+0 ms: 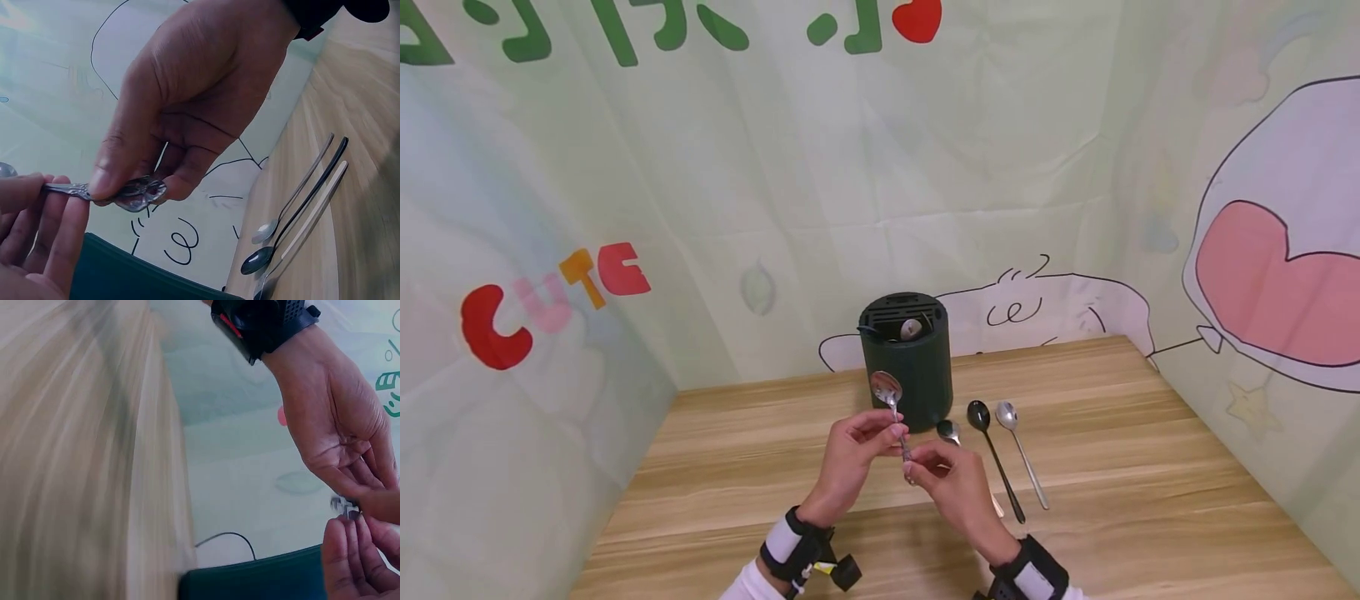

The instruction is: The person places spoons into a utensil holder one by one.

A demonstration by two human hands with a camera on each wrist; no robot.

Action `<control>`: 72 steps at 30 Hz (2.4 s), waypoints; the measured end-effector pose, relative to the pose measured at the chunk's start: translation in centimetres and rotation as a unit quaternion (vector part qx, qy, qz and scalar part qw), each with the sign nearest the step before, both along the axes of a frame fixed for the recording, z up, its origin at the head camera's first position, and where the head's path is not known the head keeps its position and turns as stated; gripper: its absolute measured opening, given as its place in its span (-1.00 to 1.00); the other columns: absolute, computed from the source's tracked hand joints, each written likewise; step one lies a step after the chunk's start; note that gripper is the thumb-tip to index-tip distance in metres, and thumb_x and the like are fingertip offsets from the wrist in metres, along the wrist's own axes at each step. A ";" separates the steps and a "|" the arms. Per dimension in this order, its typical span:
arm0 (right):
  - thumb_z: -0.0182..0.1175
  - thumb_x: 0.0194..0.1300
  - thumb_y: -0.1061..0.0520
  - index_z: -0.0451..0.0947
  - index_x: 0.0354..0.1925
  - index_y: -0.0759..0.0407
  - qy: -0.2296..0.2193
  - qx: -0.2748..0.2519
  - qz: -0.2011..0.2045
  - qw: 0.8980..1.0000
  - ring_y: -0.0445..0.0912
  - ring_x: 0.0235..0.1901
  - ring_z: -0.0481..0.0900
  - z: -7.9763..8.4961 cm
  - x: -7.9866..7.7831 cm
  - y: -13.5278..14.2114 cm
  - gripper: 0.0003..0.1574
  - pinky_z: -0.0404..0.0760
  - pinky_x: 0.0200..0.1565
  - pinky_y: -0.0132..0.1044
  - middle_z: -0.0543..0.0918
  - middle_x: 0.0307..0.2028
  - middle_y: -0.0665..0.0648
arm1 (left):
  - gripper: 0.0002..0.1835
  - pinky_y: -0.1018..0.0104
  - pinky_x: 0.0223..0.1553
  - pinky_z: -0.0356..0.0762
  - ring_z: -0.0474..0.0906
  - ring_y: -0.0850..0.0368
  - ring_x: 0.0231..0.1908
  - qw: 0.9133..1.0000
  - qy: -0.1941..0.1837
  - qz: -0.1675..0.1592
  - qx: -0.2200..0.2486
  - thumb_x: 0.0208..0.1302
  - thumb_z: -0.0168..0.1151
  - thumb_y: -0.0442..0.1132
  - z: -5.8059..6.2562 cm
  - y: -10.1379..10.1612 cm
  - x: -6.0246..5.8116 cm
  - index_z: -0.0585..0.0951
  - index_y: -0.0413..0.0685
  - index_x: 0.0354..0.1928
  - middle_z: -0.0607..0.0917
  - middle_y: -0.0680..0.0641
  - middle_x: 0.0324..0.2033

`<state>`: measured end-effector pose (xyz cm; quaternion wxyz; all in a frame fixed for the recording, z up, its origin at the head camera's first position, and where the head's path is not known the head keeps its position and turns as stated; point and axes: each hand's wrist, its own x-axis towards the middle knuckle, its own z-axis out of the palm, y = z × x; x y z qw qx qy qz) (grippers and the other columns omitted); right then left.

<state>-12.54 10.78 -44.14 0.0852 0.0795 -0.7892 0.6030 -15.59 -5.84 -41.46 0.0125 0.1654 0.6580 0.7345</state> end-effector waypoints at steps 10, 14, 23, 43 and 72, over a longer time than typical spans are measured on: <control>0.27 0.33 0.01 0.64 0.00 0.05 0.084 0.063 0.053 0.993 -0.20 -0.13 0.57 4.1 -2.1 1.9 -0.70 0.61 -0.04 -0.34 0.67 -0.12 0.03 | -0.77 0.29 -0.26 0.71 0.68 0.32 -0.34 0.997 0.062 0.013 -0.054 0.24 0.32 -0.31 0.4 -0.1 0.0 0.69 -0.27 -0.10 0.72 -0.35 -0.18; 0.31 0.29 0.03 0.70 -0.13 0.05 0.098 0.071 0.075 0.990 -0.19 -0.15 0.54 5.1 -2.7 1.9 -0.79 0.60 -0.01 -0.32 0.64 -0.07 0.02 | -0.79 0.20 -0.23 0.72 0.68 0.33 -0.32 0.995 0.078 -0.002 -0.067 0.26 0.32 -0.31 0.5 0.0 0.1 0.69 -0.30 -0.12 0.72 -0.37 -0.23; 0.29 0.29 0.18 0.72 -0.20 0.08 0.106 0.050 0.081 0.990 -0.20 -0.09 0.61 6.4 -3.2 1.4 -0.88 0.60 0.03 -0.27 0.72 -0.15 0.04 | -0.85 0.35 -0.24 0.68 0.66 0.31 -0.32 0.989 0.096 0.025 -0.109 0.25 0.35 -0.21 1.0 -0.2 -0.5 0.71 -0.16 -0.24 0.75 -0.22 -0.28; 0.22 0.36 0.19 0.66 -0.23 0.19 0.132 0.033 0.087 0.987 -0.13 -0.29 0.67 12.3 -7.7 0.2 -0.90 0.64 -0.16 -0.40 0.75 -0.29 0.18 | -0.84 0.42 -0.27 0.54 0.62 0.23 -0.23 0.974 0.144 0.065 -0.161 0.27 0.32 -0.28 6.5 -1.2 -4.8 0.70 -0.22 -0.17 0.75 -0.22 -0.25; 0.17 0.42 0.04 0.60 -0.25 0.15 0.140 0.076 0.044 0.986 -0.06 -0.20 0.65 14.4 -14.0 -0.7 -0.79 0.57 -0.08 -0.18 0.74 -0.25 0.15 | -0.79 0.31 -0.13 0.52 0.61 0.17 -0.19 0.971 0.158 0.107 -0.145 0.28 0.32 -0.20 8.0 -0.8 -11.6 0.70 -0.18 -0.15 0.75 -0.20 -0.20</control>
